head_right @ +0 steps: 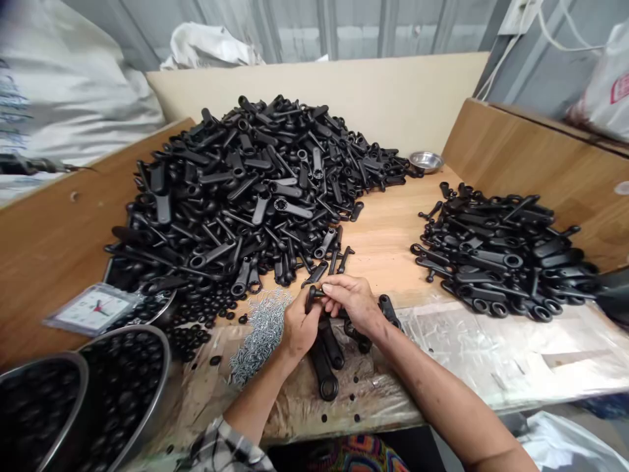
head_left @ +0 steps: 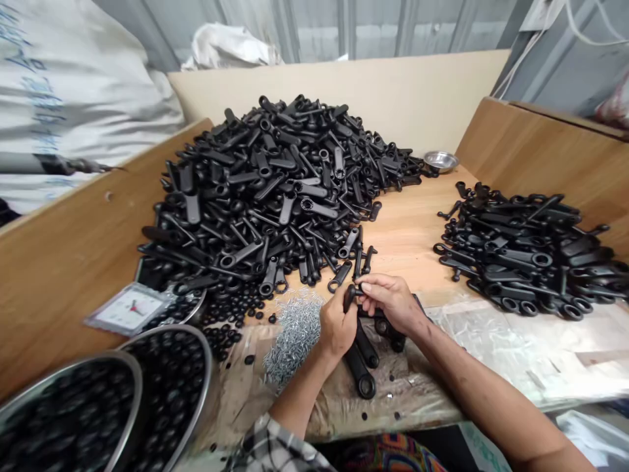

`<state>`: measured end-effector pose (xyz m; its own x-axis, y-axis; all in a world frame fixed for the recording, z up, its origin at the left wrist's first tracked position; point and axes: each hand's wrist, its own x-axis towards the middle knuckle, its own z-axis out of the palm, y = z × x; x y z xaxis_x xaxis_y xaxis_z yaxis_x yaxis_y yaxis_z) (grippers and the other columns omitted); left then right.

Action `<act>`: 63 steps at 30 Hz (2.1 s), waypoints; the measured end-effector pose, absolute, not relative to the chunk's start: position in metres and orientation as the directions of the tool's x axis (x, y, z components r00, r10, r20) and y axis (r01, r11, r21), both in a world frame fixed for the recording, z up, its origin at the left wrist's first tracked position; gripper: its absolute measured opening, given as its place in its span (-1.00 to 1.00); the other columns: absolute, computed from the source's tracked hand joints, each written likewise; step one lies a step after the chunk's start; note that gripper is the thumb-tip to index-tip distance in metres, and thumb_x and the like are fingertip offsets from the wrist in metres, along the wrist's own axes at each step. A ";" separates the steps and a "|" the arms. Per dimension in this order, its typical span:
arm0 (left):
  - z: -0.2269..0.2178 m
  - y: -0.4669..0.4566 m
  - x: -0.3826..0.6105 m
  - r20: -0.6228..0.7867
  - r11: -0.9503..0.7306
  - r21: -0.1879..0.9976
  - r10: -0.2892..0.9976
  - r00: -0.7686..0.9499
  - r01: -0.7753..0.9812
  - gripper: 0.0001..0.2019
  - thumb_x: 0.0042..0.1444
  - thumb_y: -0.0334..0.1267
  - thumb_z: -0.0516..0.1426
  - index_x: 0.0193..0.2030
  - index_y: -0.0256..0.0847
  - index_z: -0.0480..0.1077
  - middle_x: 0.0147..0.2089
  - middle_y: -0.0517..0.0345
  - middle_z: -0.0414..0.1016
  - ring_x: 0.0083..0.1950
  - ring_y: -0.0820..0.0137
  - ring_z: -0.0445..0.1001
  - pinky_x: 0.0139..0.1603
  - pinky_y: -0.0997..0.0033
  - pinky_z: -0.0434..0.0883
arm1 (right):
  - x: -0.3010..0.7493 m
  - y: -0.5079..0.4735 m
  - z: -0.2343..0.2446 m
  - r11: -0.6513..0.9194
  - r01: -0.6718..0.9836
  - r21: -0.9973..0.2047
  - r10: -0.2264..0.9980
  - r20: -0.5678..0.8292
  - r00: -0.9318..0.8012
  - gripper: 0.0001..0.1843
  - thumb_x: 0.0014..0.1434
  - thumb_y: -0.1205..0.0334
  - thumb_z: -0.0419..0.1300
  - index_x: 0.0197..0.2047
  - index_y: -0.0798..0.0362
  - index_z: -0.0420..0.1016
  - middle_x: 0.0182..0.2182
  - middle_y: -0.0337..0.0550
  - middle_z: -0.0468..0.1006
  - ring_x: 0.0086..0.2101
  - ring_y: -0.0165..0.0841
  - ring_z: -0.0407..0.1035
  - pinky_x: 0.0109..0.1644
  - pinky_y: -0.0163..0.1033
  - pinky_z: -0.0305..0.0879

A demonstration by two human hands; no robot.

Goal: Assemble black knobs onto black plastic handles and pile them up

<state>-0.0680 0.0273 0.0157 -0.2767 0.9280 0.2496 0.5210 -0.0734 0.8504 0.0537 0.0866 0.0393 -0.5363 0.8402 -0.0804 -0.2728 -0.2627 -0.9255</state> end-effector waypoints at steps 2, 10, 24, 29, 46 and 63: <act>0.012 0.026 -0.068 0.242 -0.073 0.867 0.926 -0.288 0.493 -0.84 0.09 -0.31 -0.02 -0.25 -0.22 0.35 -0.41 0.23 0.40 -0.38 0.50 0.35 -0.31 0.55 0.29 | 0.055 0.085 0.038 -0.242 -0.245 -0.939 0.853 -0.085 -0.516 -0.80 -0.01 0.18 0.23 -0.31 0.12 0.51 -0.58 -0.22 0.46 -0.62 -0.52 0.29 -0.61 -0.46 0.20; 0.012 0.021 -0.062 0.199 -0.050 0.913 0.921 -0.336 0.406 -0.87 0.06 -0.35 -0.04 -0.34 -0.21 0.33 -0.44 0.27 0.39 -0.40 0.53 0.35 -0.30 0.57 0.32 | 0.060 0.071 0.033 -0.233 -0.064 -0.970 0.858 -0.174 -0.483 -0.73 -0.04 0.16 0.26 -0.25 0.10 0.52 -0.54 -0.21 0.48 -0.58 -0.51 0.29 -0.51 -0.42 0.26; 0.003 0.023 -0.063 0.210 0.042 0.745 0.932 -0.294 0.666 -0.67 -0.05 -0.39 -0.03 -0.08 -0.24 0.26 -0.35 0.07 0.46 -0.32 0.35 0.43 -0.27 0.41 0.40 | 0.059 0.070 0.011 -0.015 0.182 -0.983 0.976 -0.054 -0.213 -0.65 -0.13 0.05 0.28 -0.25 0.03 0.53 -0.48 -0.11 0.50 -0.55 -0.36 0.33 -0.49 -0.25 0.36; -0.002 0.022 -0.061 0.174 0.047 0.755 0.947 -0.269 0.654 -0.69 0.01 -0.34 -0.03 -0.07 -0.23 0.25 -0.34 0.07 0.46 -0.33 0.34 0.44 -0.29 0.42 0.39 | 0.052 0.069 0.018 -0.293 -0.050 -0.955 0.913 -0.264 -0.311 -0.69 -0.15 0.08 0.29 -0.35 0.10 0.50 -0.63 -0.20 0.37 -0.65 -0.45 0.20 -0.68 -0.37 0.13; 0.009 0.030 -0.067 0.171 0.051 0.814 0.931 -0.323 0.579 -0.74 0.05 -0.35 -0.03 -0.11 -0.18 0.32 -0.29 0.17 0.46 -0.27 0.41 0.42 -0.22 0.47 0.32 | 0.053 0.085 0.036 -0.395 -0.248 -0.885 0.768 -0.170 -0.618 -0.68 -0.01 0.02 0.19 -0.41 0.15 0.41 -0.59 -0.17 0.45 -0.68 -0.50 0.27 -0.69 -0.43 0.16; 0.005 0.036 -0.080 0.320 -0.216 0.895 0.921 -0.222 0.391 -0.42 -0.07 -0.14 0.15 0.10 -0.22 0.09 -0.06 0.02 0.32 -0.07 0.33 0.37 -0.19 0.40 0.37 | 0.136 0.133 0.084 0.230 0.151 -0.961 0.958 0.197 -0.208 -0.78 -0.09 0.19 0.22 -0.36 0.14 0.53 -0.56 -0.24 0.47 -0.61 -0.50 0.26 -0.54 -0.37 0.19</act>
